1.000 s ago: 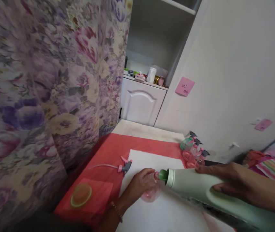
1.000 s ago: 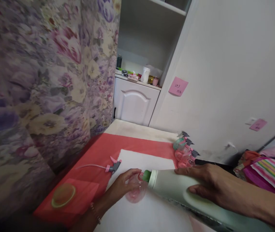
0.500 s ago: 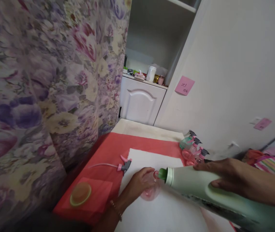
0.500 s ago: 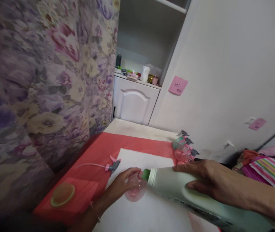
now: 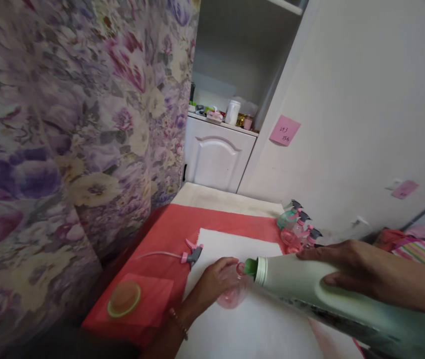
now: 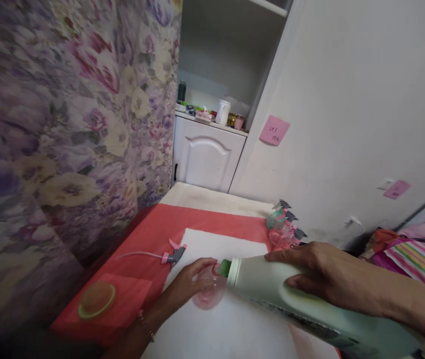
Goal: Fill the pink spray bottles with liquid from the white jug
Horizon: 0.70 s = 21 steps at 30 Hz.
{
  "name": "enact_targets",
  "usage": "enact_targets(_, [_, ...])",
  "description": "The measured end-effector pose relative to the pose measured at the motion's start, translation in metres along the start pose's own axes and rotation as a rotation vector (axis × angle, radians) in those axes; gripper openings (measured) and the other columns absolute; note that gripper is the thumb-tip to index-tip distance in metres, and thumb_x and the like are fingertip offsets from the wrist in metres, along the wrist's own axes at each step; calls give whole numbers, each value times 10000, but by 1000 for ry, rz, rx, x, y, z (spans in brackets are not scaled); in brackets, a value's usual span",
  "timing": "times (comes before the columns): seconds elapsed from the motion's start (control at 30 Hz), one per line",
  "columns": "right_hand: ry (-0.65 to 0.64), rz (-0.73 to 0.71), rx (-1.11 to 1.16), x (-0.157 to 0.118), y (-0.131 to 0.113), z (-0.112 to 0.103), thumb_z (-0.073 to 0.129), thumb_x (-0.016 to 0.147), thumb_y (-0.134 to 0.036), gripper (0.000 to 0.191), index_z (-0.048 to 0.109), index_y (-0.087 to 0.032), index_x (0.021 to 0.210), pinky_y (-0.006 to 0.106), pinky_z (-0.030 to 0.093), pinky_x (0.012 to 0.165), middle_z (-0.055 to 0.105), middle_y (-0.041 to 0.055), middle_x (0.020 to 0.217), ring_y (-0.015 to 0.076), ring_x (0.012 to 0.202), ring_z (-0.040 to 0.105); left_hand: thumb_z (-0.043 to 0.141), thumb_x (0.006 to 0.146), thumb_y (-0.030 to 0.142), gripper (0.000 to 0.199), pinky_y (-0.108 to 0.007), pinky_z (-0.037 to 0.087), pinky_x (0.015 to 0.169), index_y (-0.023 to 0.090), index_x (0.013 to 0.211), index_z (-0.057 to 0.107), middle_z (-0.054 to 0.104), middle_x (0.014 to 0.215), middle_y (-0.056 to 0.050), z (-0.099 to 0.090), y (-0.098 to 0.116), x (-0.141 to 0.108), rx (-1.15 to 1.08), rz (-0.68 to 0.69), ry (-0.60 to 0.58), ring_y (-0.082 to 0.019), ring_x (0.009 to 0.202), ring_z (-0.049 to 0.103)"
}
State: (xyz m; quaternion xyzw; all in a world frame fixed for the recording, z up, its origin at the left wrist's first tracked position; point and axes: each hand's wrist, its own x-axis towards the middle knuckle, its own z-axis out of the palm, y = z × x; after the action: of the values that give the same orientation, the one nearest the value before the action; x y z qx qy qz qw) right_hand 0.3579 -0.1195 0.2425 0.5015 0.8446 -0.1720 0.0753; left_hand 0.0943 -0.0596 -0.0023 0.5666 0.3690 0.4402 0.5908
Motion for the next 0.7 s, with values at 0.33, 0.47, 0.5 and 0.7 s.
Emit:
enact_targets(0.33, [2,-88,43,4,-5,-3,505,916,-414,441,517,-337,1350,326,521,947,642,6,1327,262,1141,643,731,620,192,464,-366,422,1017,165,1075,644,669,1204,-119,0,3,-1,26,0,4,-276,1174,578])
enact_targets(0.47, [-26,-75,27,4,-7,-6,501,920,-392,450,480,-376,1369,322,509,972,648,-20,1310,229,1145,637,714,637,183,444,-360,430,1007,163,1076,649,674,1196,-116,1,5,-2,42,-2,12,-271,1160,587])
enact_targets(0.5, [-34,-65,25,4,-8,-6,500,921,-387,457,467,-385,1377,320,509,973,649,-25,1304,221,1143,636,716,637,185,444,-359,435,1003,165,1075,650,677,1191,-114,1,5,-2,37,-3,12,-271,1154,591])
enact_targets(0.7, [-54,-65,41,3,-11,-10,496,926,-394,465,451,-387,1388,329,509,972,652,-12,1291,228,1131,637,748,651,230,435,-358,452,989,190,1075,657,685,1179,-89,0,1,-2,2,11,0,-264,1149,590])
